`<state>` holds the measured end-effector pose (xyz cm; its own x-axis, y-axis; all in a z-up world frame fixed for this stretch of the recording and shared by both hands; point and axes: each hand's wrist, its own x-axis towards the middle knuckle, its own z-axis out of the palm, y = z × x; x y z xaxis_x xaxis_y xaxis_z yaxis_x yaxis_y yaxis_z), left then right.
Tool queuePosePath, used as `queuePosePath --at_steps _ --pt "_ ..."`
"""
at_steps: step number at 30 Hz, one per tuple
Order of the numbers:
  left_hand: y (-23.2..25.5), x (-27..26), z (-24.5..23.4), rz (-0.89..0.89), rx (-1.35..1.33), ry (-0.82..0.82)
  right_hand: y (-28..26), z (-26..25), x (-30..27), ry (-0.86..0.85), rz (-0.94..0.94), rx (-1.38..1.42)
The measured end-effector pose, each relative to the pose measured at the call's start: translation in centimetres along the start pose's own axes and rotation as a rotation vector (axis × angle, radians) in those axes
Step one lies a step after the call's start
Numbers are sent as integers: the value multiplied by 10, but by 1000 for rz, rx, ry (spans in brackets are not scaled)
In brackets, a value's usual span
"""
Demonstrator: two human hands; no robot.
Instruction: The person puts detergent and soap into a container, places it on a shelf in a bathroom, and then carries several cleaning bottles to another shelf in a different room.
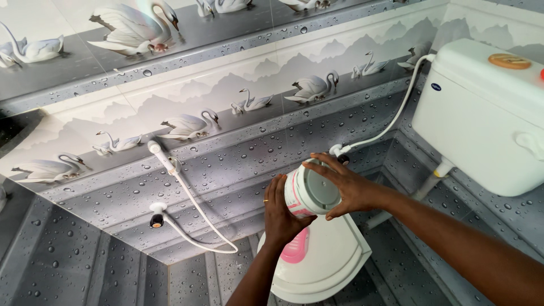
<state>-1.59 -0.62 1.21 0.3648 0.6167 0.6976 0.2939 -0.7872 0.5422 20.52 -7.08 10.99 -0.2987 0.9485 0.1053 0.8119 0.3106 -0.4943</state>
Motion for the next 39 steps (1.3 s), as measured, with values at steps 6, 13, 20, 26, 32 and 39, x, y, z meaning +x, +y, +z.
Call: queuePosePath --at_steps 6,13,20,26,32,39 --pt "6 3 -6 3 13 -45 -1 1 -1 -44 80 61" --pt "15 6 -8 -19 71 -100 -1 -3 -6 -43 138 125" --pt "18 8 -9 96 146 -66 -5 -3 -15 18 153 147" --pt "16 2 -4 96 173 -60 -5 -1 -19 13 196 91" --pt "17 -8 -1 -20 133 -141 -6 18 -26 2 215 62" --pt "37 20 -1 -98 145 -297 4 24 -28 272 181 180"
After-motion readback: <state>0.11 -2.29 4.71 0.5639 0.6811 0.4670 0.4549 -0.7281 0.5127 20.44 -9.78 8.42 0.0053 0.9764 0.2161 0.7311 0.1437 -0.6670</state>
